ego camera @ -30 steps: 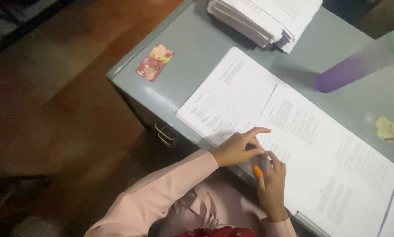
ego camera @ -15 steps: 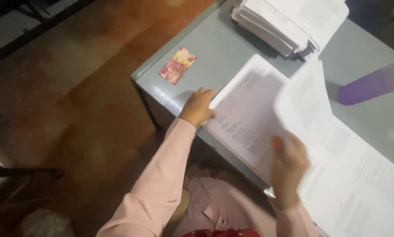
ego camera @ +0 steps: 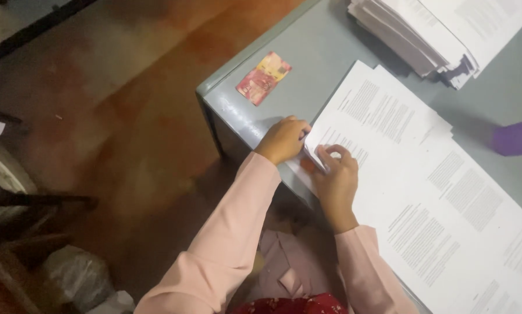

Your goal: Flipping through and marking printed documents at a desk while using a laptop.

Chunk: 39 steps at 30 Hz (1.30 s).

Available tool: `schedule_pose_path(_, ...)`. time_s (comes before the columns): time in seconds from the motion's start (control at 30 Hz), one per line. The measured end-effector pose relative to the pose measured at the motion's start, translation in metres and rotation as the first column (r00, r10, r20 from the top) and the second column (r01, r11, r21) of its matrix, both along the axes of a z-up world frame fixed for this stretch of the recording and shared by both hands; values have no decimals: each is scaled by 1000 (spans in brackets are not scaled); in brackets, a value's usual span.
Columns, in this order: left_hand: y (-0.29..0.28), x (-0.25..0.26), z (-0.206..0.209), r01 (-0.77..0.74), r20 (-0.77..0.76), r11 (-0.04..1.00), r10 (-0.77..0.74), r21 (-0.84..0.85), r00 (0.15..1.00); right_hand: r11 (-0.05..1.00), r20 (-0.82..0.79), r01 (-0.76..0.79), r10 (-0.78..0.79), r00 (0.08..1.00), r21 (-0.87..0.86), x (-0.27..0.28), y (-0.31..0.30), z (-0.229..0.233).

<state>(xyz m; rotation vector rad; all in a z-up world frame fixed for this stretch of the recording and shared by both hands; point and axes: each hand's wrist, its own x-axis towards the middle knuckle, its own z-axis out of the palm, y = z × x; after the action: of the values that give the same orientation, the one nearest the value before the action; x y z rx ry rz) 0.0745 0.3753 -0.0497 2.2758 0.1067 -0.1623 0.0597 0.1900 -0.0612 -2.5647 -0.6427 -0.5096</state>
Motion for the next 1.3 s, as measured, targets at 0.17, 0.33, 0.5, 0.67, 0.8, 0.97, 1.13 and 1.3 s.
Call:
schedule_pose_path(0.17, -3, 7, -10, -73, -21, 997, 73, 5, 997, 996, -73, 65, -61, 995, 55, 2, -4, -1)
schedule_pose_path(0.33, -7, 11, -19, -81, 17, 993, 79, 89, 997, 998, -131, 55, -56, 990, -14, -2, -5, 6)
schedule_pose_path(0.5, -4, 8, -4, -58, -13, 998, 58, 12, 998, 988, -95, 150, -145, 985, 45, -7, 1, 2)
schedule_pose_path(0.67, -3, 0, 19, -130, -17, 991, 130, -2, 991, 939, -290, 267, -198, 936, 219, 0, -3, 23)
schedule_pose_path(0.8, -24, -5, 47, -143, -71, 988, 139, -51, 988, 457, -709, 630, 3, 705, 628, 0, -29, 59)
schedule_pose_path(0.97, -92, -43, 114, 366, 5, 785, -420, -500, 907, 93, -743, 738, 127, 657, 668, -11, -65, 59)
schedule_pose_path(1.13, -149, -56, 110, 359, 131, 816, -337, -454, 932, -182, -476, 619, 488, 731, 764, -51, -96, 136)
schedule_pose_path(1.3, -160, -68, 121, 486, 523, 790, -253, -374, 814, 304, -345, 267, 241, 907, 915, -84, -179, 145)
